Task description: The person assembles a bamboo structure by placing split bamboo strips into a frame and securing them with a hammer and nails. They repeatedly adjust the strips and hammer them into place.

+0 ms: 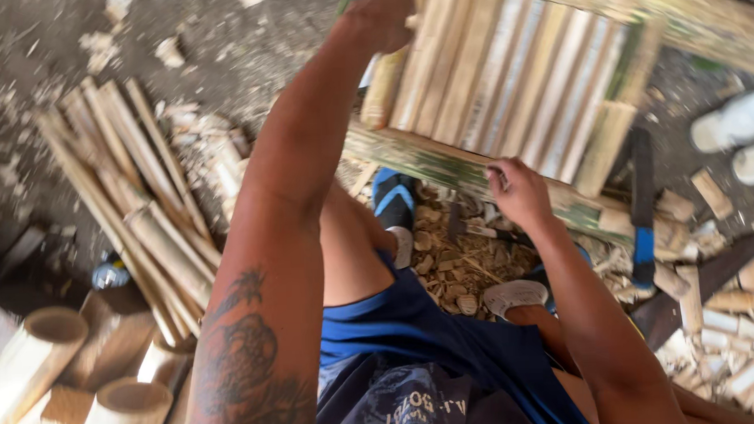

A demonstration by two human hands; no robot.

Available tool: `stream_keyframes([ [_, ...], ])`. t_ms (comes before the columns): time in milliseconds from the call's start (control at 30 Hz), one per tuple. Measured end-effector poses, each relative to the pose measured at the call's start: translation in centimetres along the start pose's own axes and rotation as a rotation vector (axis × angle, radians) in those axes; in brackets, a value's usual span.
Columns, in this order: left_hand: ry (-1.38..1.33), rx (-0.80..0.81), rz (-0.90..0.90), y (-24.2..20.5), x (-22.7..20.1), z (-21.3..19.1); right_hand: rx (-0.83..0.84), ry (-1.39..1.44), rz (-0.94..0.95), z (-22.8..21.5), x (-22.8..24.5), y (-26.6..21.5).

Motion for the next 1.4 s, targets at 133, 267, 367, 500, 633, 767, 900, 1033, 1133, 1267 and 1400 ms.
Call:
stream_keyframes([
  [133,-0.117,-0.129,0.027,-4.1,2.5,-2.6,0.061,0.146,-0.23,-1.5,10.7,4.6],
  [267,-0.122,-0.158,0.015,-8.7,5.3,-2.1,0.14,0.294,-0.347,-3.5,20.0,8.3],
  [367,-0.211,-0.277,-0.046,-13.3,9.9,-0.8,0.167,0.24,-0.467,-4.6,25.0,9.7],
  [500,-0.267,-0.153,-0.219,-19.3,14.6,7.1,0.229,0.08,-0.487,-2.0,27.7,9.8],
  [633,-0.31,0.096,-0.498,-27.8,17.4,19.2,0.412,0.207,-0.409,1.9,26.7,9.4],
  [767,-0.613,0.117,-0.882,-35.0,15.9,28.2,0.425,0.166,-0.316,3.5,24.5,9.6],
  [900,-0.272,0.062,-0.906,-36.0,14.3,30.7,0.433,0.137,-0.221,3.2,22.0,9.5],
  [1033,-0.143,-0.069,-0.841,-35.3,14.0,31.1,0.433,0.181,-0.174,2.1,20.2,9.0],
  [1133,-0.391,-0.069,-0.995,-36.1,15.8,31.6,0.42,0.222,-0.158,0.9,19.1,8.3],
  [1267,-0.648,-0.258,-0.94,-36.1,19.7,26.9,0.425,0.288,-0.104,0.0,18.0,7.2],
  [1400,-1.003,-0.397,-0.838,-35.8,20.7,19.5,0.414,0.339,-0.027,-0.8,17.3,6.0],
])
Point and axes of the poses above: each hand's wrist, its own y-axis towards the middle knuckle, its own z-axis out of the palm, x = y × z, the point moved 8 cm from there along y, towards the middle knuckle, and after that the axes turned 7 degrees about z, right-handed, at the moved point
